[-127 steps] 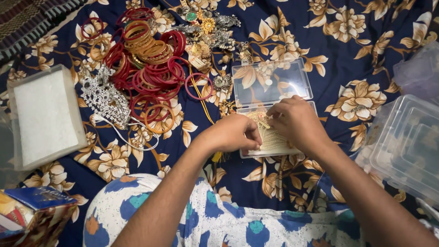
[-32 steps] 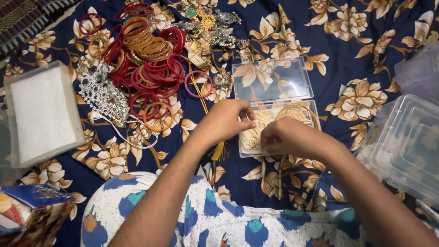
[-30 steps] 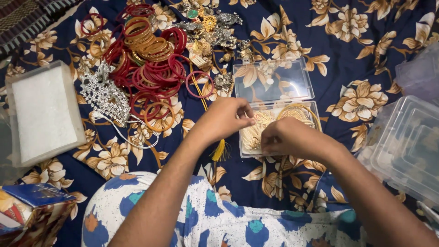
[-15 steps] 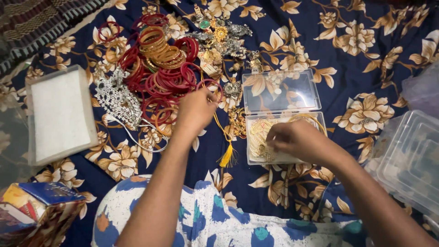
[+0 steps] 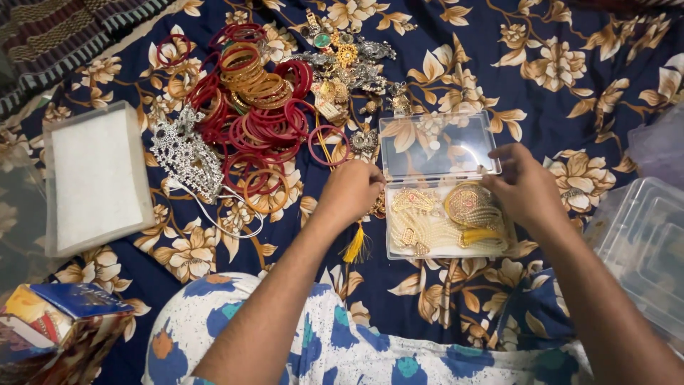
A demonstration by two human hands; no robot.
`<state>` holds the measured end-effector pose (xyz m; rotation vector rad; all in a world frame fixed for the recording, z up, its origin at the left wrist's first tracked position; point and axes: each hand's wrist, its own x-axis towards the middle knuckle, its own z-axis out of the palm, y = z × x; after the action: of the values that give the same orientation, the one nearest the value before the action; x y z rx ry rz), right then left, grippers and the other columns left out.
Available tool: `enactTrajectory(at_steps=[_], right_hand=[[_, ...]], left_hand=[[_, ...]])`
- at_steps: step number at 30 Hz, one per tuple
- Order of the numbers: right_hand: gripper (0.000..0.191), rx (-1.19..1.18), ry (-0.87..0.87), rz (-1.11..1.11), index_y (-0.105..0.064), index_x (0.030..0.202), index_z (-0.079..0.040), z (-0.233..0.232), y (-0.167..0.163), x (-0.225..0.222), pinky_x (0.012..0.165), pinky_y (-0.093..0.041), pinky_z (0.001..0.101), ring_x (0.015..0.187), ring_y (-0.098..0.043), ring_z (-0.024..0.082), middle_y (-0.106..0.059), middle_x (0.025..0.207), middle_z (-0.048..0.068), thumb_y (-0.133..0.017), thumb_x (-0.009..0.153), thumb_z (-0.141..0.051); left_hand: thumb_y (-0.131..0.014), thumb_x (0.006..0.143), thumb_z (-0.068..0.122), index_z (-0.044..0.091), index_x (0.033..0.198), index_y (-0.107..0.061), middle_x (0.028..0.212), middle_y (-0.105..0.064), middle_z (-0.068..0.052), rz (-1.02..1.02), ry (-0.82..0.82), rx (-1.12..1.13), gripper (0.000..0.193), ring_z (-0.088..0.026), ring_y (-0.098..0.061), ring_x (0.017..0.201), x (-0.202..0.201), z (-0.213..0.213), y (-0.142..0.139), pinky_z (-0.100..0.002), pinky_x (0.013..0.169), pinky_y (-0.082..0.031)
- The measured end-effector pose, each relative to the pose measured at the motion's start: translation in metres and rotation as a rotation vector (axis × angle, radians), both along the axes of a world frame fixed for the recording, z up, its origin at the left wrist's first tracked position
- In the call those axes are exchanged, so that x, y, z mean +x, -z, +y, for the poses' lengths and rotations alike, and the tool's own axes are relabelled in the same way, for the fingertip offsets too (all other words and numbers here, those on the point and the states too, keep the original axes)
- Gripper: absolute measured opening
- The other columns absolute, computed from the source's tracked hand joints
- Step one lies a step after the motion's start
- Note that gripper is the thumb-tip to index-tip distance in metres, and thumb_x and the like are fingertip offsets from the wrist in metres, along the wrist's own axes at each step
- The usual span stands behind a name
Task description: The person sits on a bed covered with costume jewelry, including bangles, necklaces, and ornate pieces. They untangle and fold a long pearl necklace, then place it and other gold jewelry pieces one at a time into an open plastic storage box, arranging them inside.
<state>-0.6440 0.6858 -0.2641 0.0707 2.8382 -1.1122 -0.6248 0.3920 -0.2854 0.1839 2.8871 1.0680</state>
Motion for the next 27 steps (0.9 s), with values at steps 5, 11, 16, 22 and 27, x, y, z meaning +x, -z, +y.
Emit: enactTrajectory(at_steps=[5, 11, 16, 22, 27], right_hand=[[0.037, 0.180, -0.057, -0.245, -0.074, 0.125, -0.015, 0.020, -0.009, -0.009, 0.082, -0.056, 0.0370, 0.098, -0.072, 0.024, -0.077, 0.110, 0.013, -0.077, 0.089, -0.021], [0.032, 0.291, -0.081, -0.350, -0.078, 0.117, -0.014, 0.061, -0.019, -0.016, 0.075, -0.061, 0.0447, 0.085, -0.076, 0.029, -0.079, 0.096, 0.014, -0.078, 0.085, -0.015], [0.022, 0.360, -0.055, -0.256, -0.080, 0.112, -0.015, 0.056, -0.004, -0.019, 0.080, -0.059, 0.0430, 0.090, -0.076, 0.031, -0.079, 0.100, 0.012, -0.071, 0.091, -0.019], [0.026, 0.483, -0.094, -0.155, -0.080, 0.110, -0.019, 0.047, 0.004, -0.016, 0.085, -0.057, 0.0423, 0.097, -0.075, 0.031, -0.079, 0.105, 0.012, -0.072, 0.087, -0.013], [0.027, 0.494, -0.068, -0.138, -0.078, 0.112, -0.019, 0.047, 0.005, -0.016, 0.087, -0.056, 0.0431, 0.100, -0.074, 0.032, -0.078, 0.106, 0.013, -0.074, 0.085, -0.014]], left_hand=[[-0.071, 0.080, 0.013, 0.009, 0.099, -0.080, 0.083, -0.075, -0.013, -0.036, 0.111, 0.057, 0.021, -0.028, -0.073, 0.078, 0.000, -0.001, -0.004, -0.040, 0.075, -0.057], [-0.066, 0.085, 0.012, 0.011, 0.117, -0.075, 0.080, -0.073, -0.012, -0.164, 0.228, 0.132, 0.033, -0.024, -0.075, 0.072, 0.004, 0.009, -0.012, -0.038, 0.074, -0.059], [-0.072, 0.086, 0.015, 0.009, 0.113, -0.075, 0.095, -0.072, -0.016, -0.001, 0.068, 0.104, 0.028, -0.027, -0.071, 0.086, -0.002, 0.004, -0.010, -0.039, 0.083, -0.056], [-0.070, 0.081, 0.006, 0.011, 0.102, -0.078, 0.106, -0.072, -0.016, 0.101, -0.081, -0.145, 0.023, -0.035, -0.066, 0.105, -0.008, -0.029, 0.004, -0.045, 0.097, -0.051], [-0.073, 0.077, 0.006, 0.012, 0.107, -0.076, 0.111, -0.068, -0.018, 0.050, -0.060, -0.130, 0.031, -0.036, -0.063, 0.110, -0.009, -0.035, 0.013, -0.044, 0.100, -0.049]])
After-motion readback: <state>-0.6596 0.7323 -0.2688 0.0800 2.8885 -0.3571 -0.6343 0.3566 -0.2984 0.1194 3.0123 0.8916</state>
